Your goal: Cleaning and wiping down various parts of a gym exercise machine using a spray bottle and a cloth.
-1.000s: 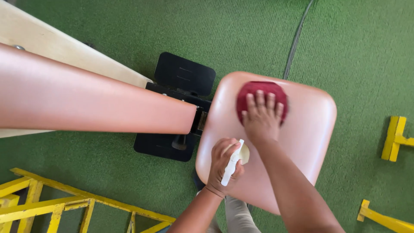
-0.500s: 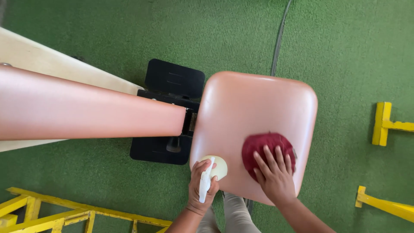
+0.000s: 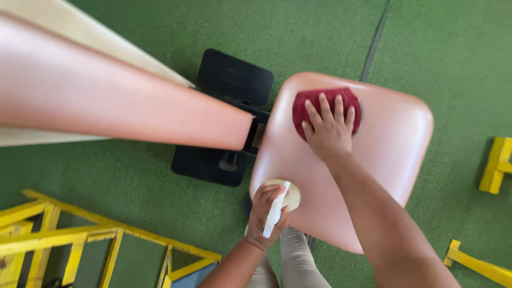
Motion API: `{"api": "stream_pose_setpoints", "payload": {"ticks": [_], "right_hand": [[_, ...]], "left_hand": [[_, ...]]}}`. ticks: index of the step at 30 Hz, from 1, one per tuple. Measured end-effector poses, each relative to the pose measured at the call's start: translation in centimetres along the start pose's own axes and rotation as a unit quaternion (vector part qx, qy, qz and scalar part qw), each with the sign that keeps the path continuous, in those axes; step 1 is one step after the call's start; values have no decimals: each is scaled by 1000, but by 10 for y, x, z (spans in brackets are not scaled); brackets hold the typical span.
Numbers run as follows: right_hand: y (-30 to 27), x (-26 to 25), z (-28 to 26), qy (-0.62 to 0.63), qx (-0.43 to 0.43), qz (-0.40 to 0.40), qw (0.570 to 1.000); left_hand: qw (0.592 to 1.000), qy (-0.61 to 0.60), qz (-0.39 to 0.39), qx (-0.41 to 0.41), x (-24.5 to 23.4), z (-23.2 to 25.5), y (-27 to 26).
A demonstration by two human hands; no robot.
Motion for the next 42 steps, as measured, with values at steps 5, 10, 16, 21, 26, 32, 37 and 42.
{"api": "stream_pose_setpoints", "payload": {"ticks": [5,10,16,21,26,32,37,42], "right_hand": [[20,14,-57,-35,-44,-31,998],[-36,12,-132,-125,-183,-164,961],[-141,38,-169,-148,-338,-317,874],[-228,28,-98,-112,-411,-285,859],[-297,19,14,-112,-412,-370,826],[-315,43,13,-121,-442,-328,826],[-241,34,-86,-54,-409,-180,893],[-126,-11,-100,47,-208,-190,958]], "left_hand": [[990,-43,85,-101,-32,-3,-6],[959,134,181,-169,-81,-58,-59],[933,256,163,-193,-98,-65,-62],[969,182,130,-101,-79,-37,-34],[983,120,116,-78,-61,-11,-16],[988,112,82,-73,-45,-10,-25],[986,141,70,-59,-53,-8,-33],[978,171,83,-84,-67,-6,-22]]}}
Point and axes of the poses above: each hand's wrist, its own y-axis towards the middle knuckle, its own x-axis out of the palm, z = x × y, the point moved 6 cm from there along y, towards the middle knuckle, and after that the axes turned 1 degree about x, right-handed, at the moved point
